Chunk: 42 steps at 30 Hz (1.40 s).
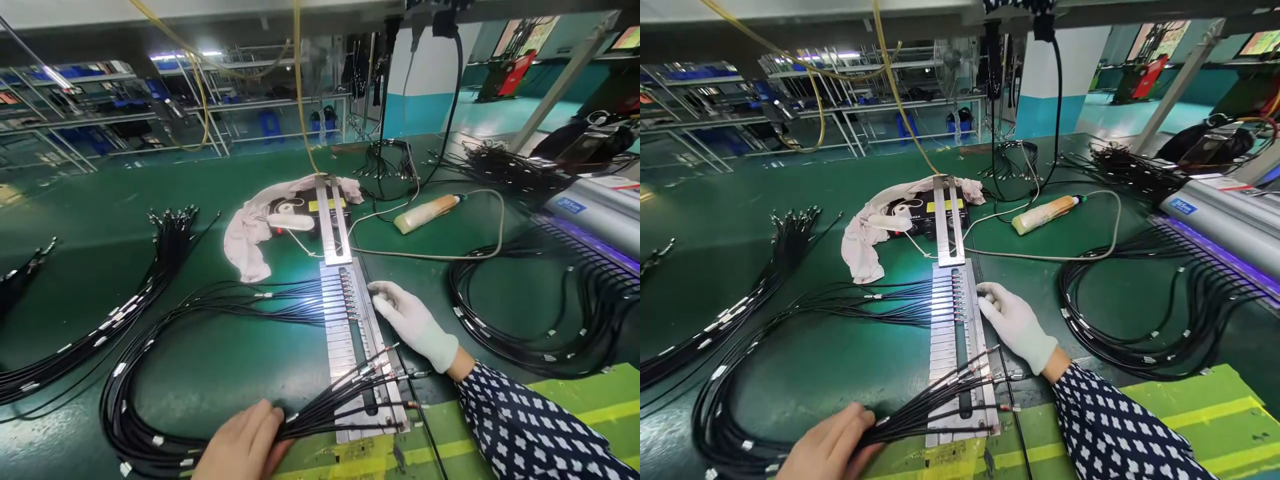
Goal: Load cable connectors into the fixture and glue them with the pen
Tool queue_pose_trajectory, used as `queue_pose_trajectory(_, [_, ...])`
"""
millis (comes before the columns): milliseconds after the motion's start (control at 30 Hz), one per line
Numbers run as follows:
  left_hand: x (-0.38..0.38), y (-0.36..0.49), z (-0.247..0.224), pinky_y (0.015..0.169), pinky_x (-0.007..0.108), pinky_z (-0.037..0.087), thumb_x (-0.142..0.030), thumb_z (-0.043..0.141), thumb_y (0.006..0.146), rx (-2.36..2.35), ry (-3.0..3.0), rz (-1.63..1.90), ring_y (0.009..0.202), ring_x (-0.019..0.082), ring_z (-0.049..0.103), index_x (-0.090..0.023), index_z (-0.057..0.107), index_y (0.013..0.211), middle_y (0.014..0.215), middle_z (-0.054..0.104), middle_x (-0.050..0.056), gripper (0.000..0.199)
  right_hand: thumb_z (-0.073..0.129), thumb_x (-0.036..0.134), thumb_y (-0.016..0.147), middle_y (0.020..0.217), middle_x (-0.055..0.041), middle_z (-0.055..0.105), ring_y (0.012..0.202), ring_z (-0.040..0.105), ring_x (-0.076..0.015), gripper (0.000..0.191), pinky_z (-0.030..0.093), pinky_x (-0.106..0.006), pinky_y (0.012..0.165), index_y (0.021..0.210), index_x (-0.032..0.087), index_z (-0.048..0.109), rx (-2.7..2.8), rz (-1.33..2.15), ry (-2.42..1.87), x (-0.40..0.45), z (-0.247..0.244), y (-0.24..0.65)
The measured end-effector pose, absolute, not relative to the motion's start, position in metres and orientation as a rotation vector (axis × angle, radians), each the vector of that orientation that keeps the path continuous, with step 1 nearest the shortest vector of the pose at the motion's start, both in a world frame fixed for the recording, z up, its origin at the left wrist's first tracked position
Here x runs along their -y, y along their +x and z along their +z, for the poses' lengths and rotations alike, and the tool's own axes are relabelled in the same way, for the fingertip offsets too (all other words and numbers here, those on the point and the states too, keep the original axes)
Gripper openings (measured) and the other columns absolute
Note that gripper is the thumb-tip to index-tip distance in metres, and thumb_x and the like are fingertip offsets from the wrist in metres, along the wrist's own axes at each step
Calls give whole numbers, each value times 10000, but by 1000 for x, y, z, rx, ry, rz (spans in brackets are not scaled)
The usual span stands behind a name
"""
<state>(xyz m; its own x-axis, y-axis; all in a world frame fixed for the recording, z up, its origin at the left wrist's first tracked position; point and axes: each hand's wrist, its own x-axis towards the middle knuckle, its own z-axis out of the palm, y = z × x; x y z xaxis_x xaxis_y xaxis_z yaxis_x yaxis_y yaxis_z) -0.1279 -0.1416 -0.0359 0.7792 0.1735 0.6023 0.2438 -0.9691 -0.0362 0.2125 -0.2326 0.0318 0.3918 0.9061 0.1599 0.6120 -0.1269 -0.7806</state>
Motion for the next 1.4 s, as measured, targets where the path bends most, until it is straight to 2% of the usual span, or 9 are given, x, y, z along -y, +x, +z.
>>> queue_pose_trajectory(200, [74,-153,-3,703,274,511,-333,458,1000,26,-3067,-664,702,164,621,-206,601,1030,822,662,25,194,464,474,974,1040,-63,681,928,636,-215,373,529,-354,854,1198,200,582,1266,474,-1771,232,31,213])
queue_pose_trajectory(367, [62,-171,5,817,217,525,-295,455,991,579,-3604,-427,909,155,649,-281,625,1097,991,679,21,201,515,473,956,979,-60,686,892,630,-233,347,524,-386,835,1143,200,619,1245,516,-1792,232,35,212])
queue_pose_trajectory(500, [63,-167,12,718,197,515,-277,493,971,810,-3824,-344,805,141,653,-268,712,937,876,671,19,223,510,475,964,1059,-71,682,952,629,-238,343,513,-394,887,1154,208,612,1242,540,-1795,232,33,214])
queue_pose_trajectory(733, [47,-163,24,622,214,520,-353,617,869,1104,-3815,-429,676,139,623,-212,623,718,746,645,3,206,531,447,966,1061,-55,687,965,630,-239,294,499,-401,900,1132,225,627,1240,560,-1818,234,34,214])
queue_pose_trajectory(867, [44,-152,24,619,228,520,-427,609,879,1097,-3678,-624,686,157,643,-225,669,779,763,678,12,234,524,442,964,1087,-59,687,998,633,-235,301,505,-392,911,1128,211,625,1220,568,-1798,233,37,212])
queue_pose_trajectory(1000, [65,-116,10,801,291,527,-421,570,921,842,-3457,-710,900,189,633,-228,648,964,945,660,41,212,524,431,962,1076,-62,689,975,641,-227,306,519,-380,894,1138,200,621,1215,567,-1776,233,36,212])
queue_pose_trajectory(1100, [82,-84,6,781,363,514,-442,545,931,833,-3272,-620,906,230,596,-181,589,1008,979,628,79,276,522,426,962,1069,-62,691,957,645,-222,305,523,-374,884,1137,197,620,1223,566,-1767,233,35,212])
queue_pose_trajectory(1300, [85,-58,28,732,468,455,-524,626,860,724,-2895,-268,805,303,565,-176,576,747,798,602,81,369,516,397,966,1062,-56,695,955,652,-222,281,526,-377,892,1140,206,625,1227,561,-1776,232,34,212])
queue_pose_trajectory(1400, [91,-42,31,759,404,451,-397,625,899,588,-3170,-397,877,269,574,-171,603,1005,951,647,77,250,519,383,967,1062,-51,699,959,655,-223,262,523,-378,905,1129,212,635,1227,558,-1784,231,32,213])
